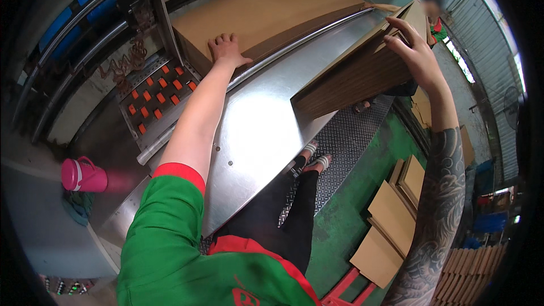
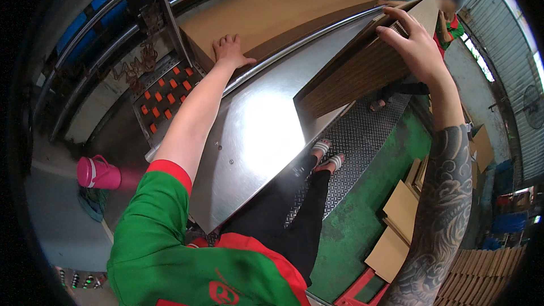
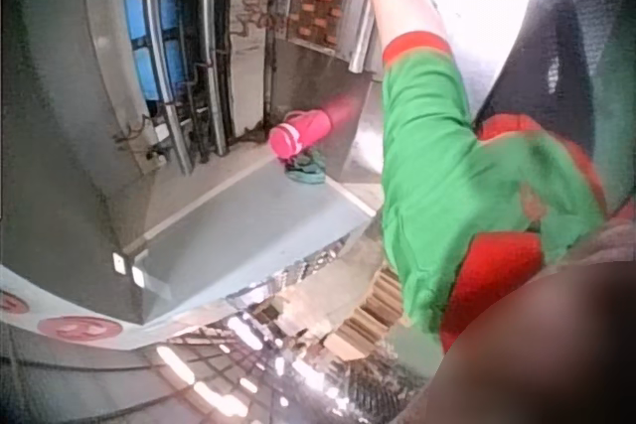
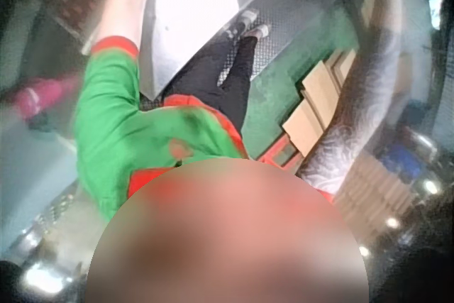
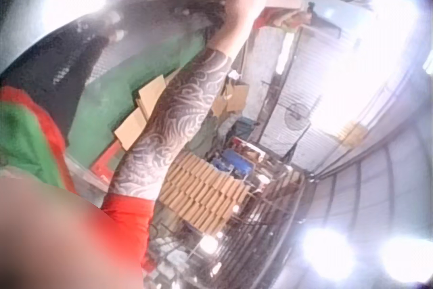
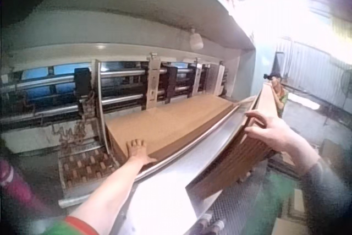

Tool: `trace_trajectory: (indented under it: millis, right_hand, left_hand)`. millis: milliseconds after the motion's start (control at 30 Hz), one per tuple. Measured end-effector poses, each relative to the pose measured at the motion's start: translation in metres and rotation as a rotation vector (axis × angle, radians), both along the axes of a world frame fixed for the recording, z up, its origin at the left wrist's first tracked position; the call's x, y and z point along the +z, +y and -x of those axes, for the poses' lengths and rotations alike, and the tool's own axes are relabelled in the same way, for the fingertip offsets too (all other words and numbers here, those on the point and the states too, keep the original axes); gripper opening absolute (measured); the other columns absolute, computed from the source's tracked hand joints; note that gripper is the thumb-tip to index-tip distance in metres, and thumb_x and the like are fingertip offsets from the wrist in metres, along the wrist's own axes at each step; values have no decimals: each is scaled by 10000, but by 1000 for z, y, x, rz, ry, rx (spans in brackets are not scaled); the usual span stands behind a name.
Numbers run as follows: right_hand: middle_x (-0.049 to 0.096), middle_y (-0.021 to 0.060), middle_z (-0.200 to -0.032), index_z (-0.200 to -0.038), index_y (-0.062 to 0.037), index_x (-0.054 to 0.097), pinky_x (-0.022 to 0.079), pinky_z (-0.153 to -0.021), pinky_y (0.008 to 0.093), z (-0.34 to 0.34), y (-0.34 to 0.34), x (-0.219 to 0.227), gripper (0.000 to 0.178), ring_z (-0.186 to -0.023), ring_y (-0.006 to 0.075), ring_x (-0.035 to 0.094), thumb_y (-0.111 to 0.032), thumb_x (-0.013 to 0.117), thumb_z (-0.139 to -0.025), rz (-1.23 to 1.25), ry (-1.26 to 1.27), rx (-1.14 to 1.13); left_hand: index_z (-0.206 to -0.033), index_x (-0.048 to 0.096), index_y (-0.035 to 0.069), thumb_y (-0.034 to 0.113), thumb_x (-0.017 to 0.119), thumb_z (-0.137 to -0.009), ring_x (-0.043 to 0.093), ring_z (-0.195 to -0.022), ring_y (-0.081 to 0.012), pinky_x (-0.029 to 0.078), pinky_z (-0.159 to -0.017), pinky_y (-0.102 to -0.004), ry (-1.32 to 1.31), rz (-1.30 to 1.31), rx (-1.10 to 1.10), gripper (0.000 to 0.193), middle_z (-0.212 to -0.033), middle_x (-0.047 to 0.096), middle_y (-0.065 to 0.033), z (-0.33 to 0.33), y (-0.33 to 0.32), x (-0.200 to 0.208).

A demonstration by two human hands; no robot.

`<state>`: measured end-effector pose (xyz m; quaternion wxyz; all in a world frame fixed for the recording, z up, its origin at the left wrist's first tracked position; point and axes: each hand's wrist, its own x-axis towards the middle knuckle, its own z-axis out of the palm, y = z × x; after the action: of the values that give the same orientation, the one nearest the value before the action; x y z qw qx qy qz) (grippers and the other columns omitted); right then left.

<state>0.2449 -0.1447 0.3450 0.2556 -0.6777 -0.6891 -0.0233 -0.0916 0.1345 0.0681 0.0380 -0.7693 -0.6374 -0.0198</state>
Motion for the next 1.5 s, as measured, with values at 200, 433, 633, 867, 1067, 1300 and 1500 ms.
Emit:
trace_trajectory:
  millis: [200, 433, 633, 867, 1067, 1300, 1500]
  right_hand:
    - [614, 182, -1484, -1495, -106, 578, 391, -1198, 408, 3, -3, 0, 685, -1440, 342, 530, -496, 687, -943, -8, 13, 12]
    - [611, 188, -1497, -1496, -102, 579, 396, -1198, 413, 2, -3, -1, 683, -1441, 344, 536, -480, 696, -938, -9, 9, 4]
    - [613, 180, -1489, -1492, -87, 578, 400, -1197, 411, 6, -4, 0, 675, -1448, 330, 533, -467, 692, -946, -4, 44, 6]
    - [623, 169, -1473, -1489, -88, 581, 405, -1182, 404, 9, -6, 3, 649, -1415, 314, 559, -445, 690, -958, 12, 46, 20]
    - [630, 147, -1456, -1488, -68, 580, 418, -1160, 366, 7, -2, -1, 654, -1385, 259, 573, -452, 688, -970, 25, 136, 20]
    - [620, 147, -1480, -1477, -77, 592, 393, -1186, 369, 6, -4, 0, 648, -1428, 283, 543, -454, 696, -960, 10, 60, 17]
    - [624, 157, -1473, -1472, -100, 597, 412, -1167, 391, 4, -3, -1, 660, -1407, 306, 564, -481, 693, -941, 10, 66, 8]
  left_hand:
    - [-1631, 382, 147, 740, 759, -815, 398, -1500, -353, 377, -1166, -627, -158, 38, -40, 1078, -1630, 411, -160, 0, 11, 2]
    - [-1655, 311, 104, 670, 828, -777, 375, -1524, -339, 260, -1263, -596, 22, -142, -129, 1165, -1645, 395, -138, -11, 5, -5]
    - [-1695, 226, 132, 614, 869, -758, 399, -1504, -351, 144, -1295, -630, 318, -268, -243, 1235, -1640, 410, -152, -28, 2, -18]
    - [-1696, 255, 184, 473, 817, -840, 517, -1373, -306, 113, -1301, -636, 422, -362, -250, 1064, -1467, 544, -122, -36, 12, -29]
    - [-1681, 289, 193, 318, 735, -926, 523, -1368, -294, 91, -1296, -663, 318, -391, -220, 886, -1435, 551, -119, -33, 10, -36]
    - [-1680, 282, 195, 322, 675, -983, 463, -1454, -296, 84, -1290, -681, 398, -288, -177, 809, -1564, 474, -106, -39, 7, -26]
    - [-1691, 244, 157, 564, 672, -957, 236, -1614, -229, 71, -1339, -544, 774, -515, -693, 942, -1738, 291, -71, -29, 37, -38]
